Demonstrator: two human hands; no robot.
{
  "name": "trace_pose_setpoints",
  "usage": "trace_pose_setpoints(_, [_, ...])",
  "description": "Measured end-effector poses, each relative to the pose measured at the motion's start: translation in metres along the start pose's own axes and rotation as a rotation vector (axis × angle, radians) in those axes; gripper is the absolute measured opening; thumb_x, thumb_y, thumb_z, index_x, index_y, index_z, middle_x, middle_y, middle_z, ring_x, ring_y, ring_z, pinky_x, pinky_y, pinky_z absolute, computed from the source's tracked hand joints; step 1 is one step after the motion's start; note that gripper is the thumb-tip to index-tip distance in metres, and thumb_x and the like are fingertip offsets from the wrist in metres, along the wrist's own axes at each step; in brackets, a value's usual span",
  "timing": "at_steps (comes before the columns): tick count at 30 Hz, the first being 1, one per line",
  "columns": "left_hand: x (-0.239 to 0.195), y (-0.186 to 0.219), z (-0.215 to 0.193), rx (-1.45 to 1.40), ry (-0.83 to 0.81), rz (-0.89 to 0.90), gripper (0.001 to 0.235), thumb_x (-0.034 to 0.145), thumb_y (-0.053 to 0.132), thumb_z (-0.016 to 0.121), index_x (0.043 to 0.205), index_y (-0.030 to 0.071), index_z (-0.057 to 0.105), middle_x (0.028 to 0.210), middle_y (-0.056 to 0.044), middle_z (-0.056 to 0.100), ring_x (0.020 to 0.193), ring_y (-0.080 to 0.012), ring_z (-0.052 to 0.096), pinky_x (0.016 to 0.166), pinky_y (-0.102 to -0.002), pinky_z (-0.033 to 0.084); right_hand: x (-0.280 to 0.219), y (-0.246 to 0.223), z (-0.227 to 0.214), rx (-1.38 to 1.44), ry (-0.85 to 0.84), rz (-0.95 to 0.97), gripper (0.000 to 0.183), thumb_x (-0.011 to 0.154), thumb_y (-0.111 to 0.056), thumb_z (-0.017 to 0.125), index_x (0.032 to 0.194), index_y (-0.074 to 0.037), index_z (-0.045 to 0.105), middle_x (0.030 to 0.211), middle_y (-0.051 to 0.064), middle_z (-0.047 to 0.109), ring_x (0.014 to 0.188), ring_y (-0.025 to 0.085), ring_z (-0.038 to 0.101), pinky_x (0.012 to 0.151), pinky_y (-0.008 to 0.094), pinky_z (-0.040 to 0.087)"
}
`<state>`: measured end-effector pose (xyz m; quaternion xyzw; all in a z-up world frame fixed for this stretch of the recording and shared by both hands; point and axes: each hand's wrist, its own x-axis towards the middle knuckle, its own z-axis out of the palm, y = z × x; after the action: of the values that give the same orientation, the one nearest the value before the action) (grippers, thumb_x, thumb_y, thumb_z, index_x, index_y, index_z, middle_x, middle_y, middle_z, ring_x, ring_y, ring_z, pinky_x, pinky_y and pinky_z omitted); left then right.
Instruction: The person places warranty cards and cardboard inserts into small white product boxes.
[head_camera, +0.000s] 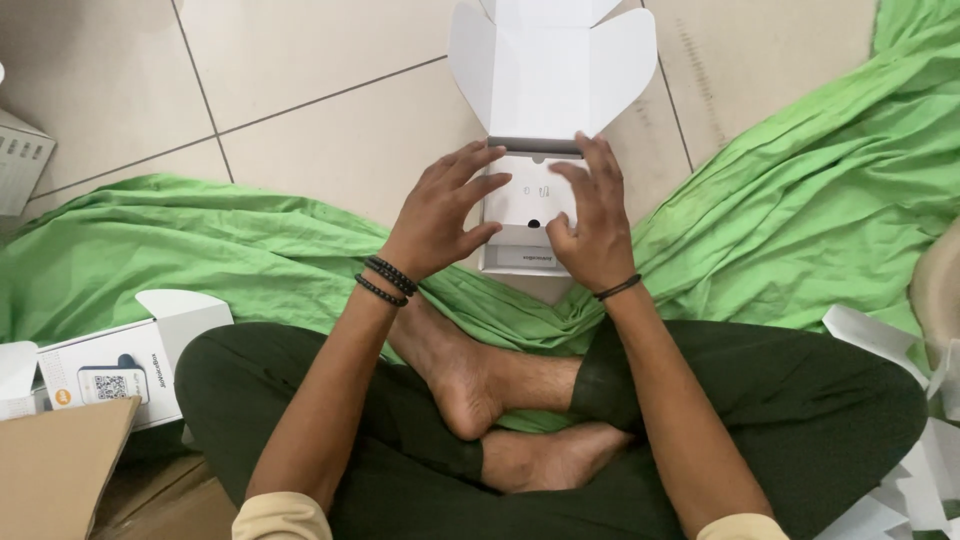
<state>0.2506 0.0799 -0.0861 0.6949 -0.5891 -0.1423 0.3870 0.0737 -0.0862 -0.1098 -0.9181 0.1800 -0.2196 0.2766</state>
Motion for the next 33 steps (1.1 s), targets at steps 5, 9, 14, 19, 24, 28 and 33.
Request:
trace_pose_setpoints(5, [0.011,0.036,0.007,0.510,-0.026,-0.117,0.087,0.063,0.033,0.090,0.140,0.012,0.055,0.153,-0.015,0.041,0.146,-0.0368,0.030,0.118,-0.058,0.027,-0.003,-0.003,-0.003,0.178,0.019,0.073,0.092,0.077,-0.002,0.070,0.159,-0.007,0.028,0.169,0.021,0.021,0.157,0.042,0.024,0.128,0.048,0.030])
trace_pose_setpoints(9, [0.011,0.033,0.024,0.667,0.123,-0.181,0.083,0.071,0.028,0.089,0.145,0.013,0.054,0.154,-0.014,0.042,0.148,-0.0346,0.032,0.119,-0.058,0.028,-0.016,0.003,0.000,0.176,-0.057,0.082,0.099,0.075,0.001,0.066,0.164,-0.009,0.022,0.172,0.022,0.019,0.161,0.041,0.021,0.129,0.045,0.030])
trace_pose_setpoints(14, [0.015,0.024,0.026,0.322,0.197,-0.303,0.091,0.071,0.027,0.089,0.147,0.007,0.043,0.149,-0.017,0.046,0.139,-0.0371,0.044,0.115,-0.051,0.035,-0.011,0.009,-0.001,0.447,0.038,0.264,0.092,0.085,-0.012,0.069,0.163,-0.006,0.021,0.169,0.022,0.025,0.159,0.038,0.026,0.128,0.048,0.032])
trace_pose_setpoints(19, [0.035,-0.028,0.022,-0.381,0.335,-0.532,0.089,0.094,0.056,0.066,0.155,0.002,0.031,0.157,-0.019,0.040,0.147,-0.0322,0.041,0.121,-0.044,0.034,0.037,0.051,-0.008,1.009,0.083,0.527,0.087,0.096,-0.055,0.056,0.160,-0.005,0.025,0.163,0.020,0.036,0.152,0.034,0.036,0.123,0.048,0.033])
trace_pose_setpoints(24, [0.058,-0.022,0.006,-0.799,0.216,-0.602,0.097,0.091,0.077,0.037,0.157,0.005,0.036,0.158,-0.018,0.047,0.150,-0.0290,0.040,0.118,-0.045,0.031,0.076,0.061,-0.030,1.284,-0.048,0.628,0.095,0.091,-0.080,0.037,0.150,-0.006,0.042,0.148,0.017,0.052,0.139,0.029,0.048,0.119,0.046,0.034])
trace_pose_setpoints(28, [0.047,-0.010,0.000,-0.777,0.345,-0.436,0.084,0.098,0.076,0.033,0.137,0.004,0.053,0.145,-0.017,0.058,0.143,-0.0285,0.048,0.120,-0.046,0.035,0.070,0.052,-0.050,1.290,0.009,0.523,0.081,0.094,-0.079,0.036,0.127,-0.008,0.056,0.133,0.011,0.063,0.131,0.023,0.053,0.116,0.043,0.038])
trace_pose_setpoints(33, [0.022,-0.007,0.008,-0.851,0.383,-0.393,0.071,0.102,0.072,0.039,0.110,0.005,0.059,0.121,-0.013,0.065,0.122,-0.0275,0.061,0.112,-0.046,0.050,0.033,0.044,-0.049,1.329,0.082,0.464,0.068,0.104,-0.073,0.038,0.117,-0.009,0.058,0.123,0.009,0.066,0.124,0.022,0.058,0.115,0.042,0.042])
